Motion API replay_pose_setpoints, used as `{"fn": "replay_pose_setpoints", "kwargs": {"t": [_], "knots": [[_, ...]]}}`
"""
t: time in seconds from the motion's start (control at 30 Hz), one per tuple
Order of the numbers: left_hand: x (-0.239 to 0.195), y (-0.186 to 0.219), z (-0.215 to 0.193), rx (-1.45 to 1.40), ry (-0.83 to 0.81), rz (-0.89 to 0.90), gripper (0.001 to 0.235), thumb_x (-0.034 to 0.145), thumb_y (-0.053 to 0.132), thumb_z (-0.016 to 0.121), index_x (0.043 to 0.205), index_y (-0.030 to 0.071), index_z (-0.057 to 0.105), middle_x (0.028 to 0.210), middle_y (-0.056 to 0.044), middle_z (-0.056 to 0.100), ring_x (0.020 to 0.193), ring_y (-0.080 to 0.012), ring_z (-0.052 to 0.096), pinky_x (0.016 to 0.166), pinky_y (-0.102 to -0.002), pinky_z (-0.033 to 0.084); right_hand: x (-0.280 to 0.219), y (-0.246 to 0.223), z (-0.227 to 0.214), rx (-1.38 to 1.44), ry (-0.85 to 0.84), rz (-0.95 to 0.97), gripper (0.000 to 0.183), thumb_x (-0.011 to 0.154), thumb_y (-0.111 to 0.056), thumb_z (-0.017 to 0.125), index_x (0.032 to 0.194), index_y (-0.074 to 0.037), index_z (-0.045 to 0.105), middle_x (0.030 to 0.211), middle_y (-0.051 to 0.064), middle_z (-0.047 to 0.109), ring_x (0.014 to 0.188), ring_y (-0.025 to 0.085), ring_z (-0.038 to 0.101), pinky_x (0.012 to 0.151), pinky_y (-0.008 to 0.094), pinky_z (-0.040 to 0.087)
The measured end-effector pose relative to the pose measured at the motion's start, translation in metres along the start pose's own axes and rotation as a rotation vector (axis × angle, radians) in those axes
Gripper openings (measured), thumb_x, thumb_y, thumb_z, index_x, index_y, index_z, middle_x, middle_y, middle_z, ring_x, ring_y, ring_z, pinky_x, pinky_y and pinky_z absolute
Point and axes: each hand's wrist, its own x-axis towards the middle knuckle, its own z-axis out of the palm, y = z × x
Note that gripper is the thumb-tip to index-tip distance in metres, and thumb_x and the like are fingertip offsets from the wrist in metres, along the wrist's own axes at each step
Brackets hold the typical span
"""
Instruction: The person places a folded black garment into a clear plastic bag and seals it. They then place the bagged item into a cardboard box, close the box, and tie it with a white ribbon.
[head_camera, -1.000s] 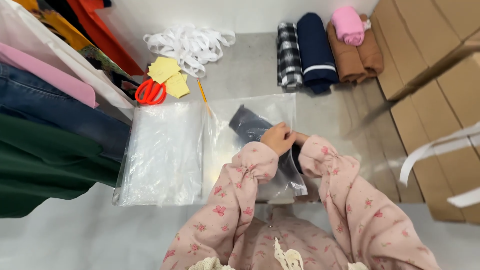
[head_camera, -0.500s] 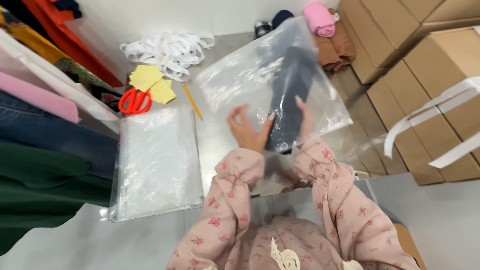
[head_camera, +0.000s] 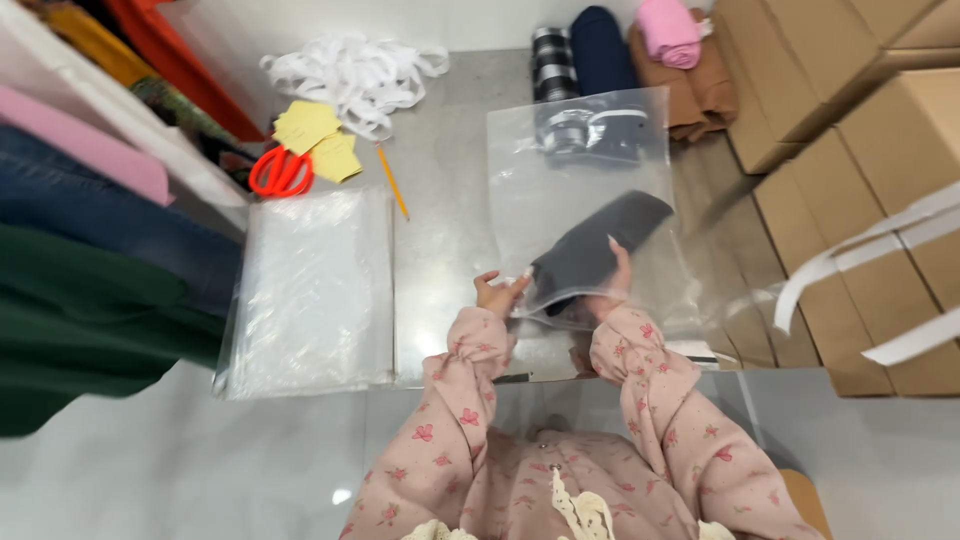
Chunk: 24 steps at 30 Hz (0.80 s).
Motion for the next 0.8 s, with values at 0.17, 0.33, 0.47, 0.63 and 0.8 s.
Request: {"fn": "replay_pose_setpoints", "kwargs": {"t": [0.17, 0.33, 0.47, 0.63, 0.8], "knots": [[-0.038, -0.01, -0.015, -0.124, -0.106, -0.014, 0.061, 0.067, 0.032, 0.098, 0.112, 0.014, 0.061, 0.091, -0.006, 0.072, 0.073, -0.0166, 0.071, 0.069, -0.026, 0.06, 0.017, 0.002, 0.003, 0.011, -0.001, 0.111, 0.052, 0.079, -0.042, 0.081, 0.125, -0.021, 0.069, 0.131, 0.007, 0.069, 0.116, 0.024, 0.068, 0.103, 0.042, 0.054], [-0.096, 0.047, -0.039, -0.033, -0.351, -0.036, 0.031, 0.074, 0.017, 0.092, 0.099, 0.008, 0.075, 0.086, -0.006, 0.067, 0.07, -0.0134, 0.066, 0.06, -0.024, 0.059, -0.002, 0.004, 0.038, 0.062, 0.048, 0.238, 0.055, 0.074, -0.041, 0.084, 0.12, -0.016, 0.069, 0.127, 0.012, 0.071, 0.114, 0.03, 0.07, 0.099, 0.047, 0.056], [-0.131, 0.108, -0.048, 0.253, -0.306, -0.077, 0.094, 0.074, 0.069, 0.078, 0.136, 0.001, 0.059, 0.123, -0.023, 0.067, 0.108, -0.0345, 0.069, 0.087, -0.045, 0.06, -0.004, 0.03, 0.039, 0.003, 0.038, 0.267, 0.05, 0.073, -0.034, 0.086, 0.116, -0.017, 0.07, 0.12, 0.01, 0.073, 0.106, 0.028, 0.072, 0.09, 0.044, 0.059], [-0.074, 0.06, -0.033, 0.443, -0.146, -0.054, 0.085, 0.067, 0.081, 0.08, 0.106, 0.006, 0.073, 0.097, -0.014, 0.076, 0.086, -0.0307, 0.075, 0.076, -0.042, 0.063, 0.009, 0.051, 0.038, -0.111, 0.012, 0.32, 0.044, 0.073, -0.03, 0.086, 0.113, -0.016, 0.073, 0.116, 0.009, 0.074, 0.099, 0.027, 0.072, 0.083, 0.041, 0.06], [-0.114, 0.067, -0.053, 0.452, -0.336, 0.052, 0.06, 0.066, 0.055, 0.092, 0.1, 0.009, 0.076, 0.101, -0.014, 0.076, 0.099, -0.0292, 0.072, 0.09, -0.039, 0.056, 0.092, 0.071, 0.017, -0.316, 0.163, 0.181, 0.089, 0.069, -0.039, 0.096, 0.139, -0.006, 0.052, 0.146, 0.019, 0.054, 0.136, 0.043, 0.05, 0.112, 0.067, 0.034]]}}
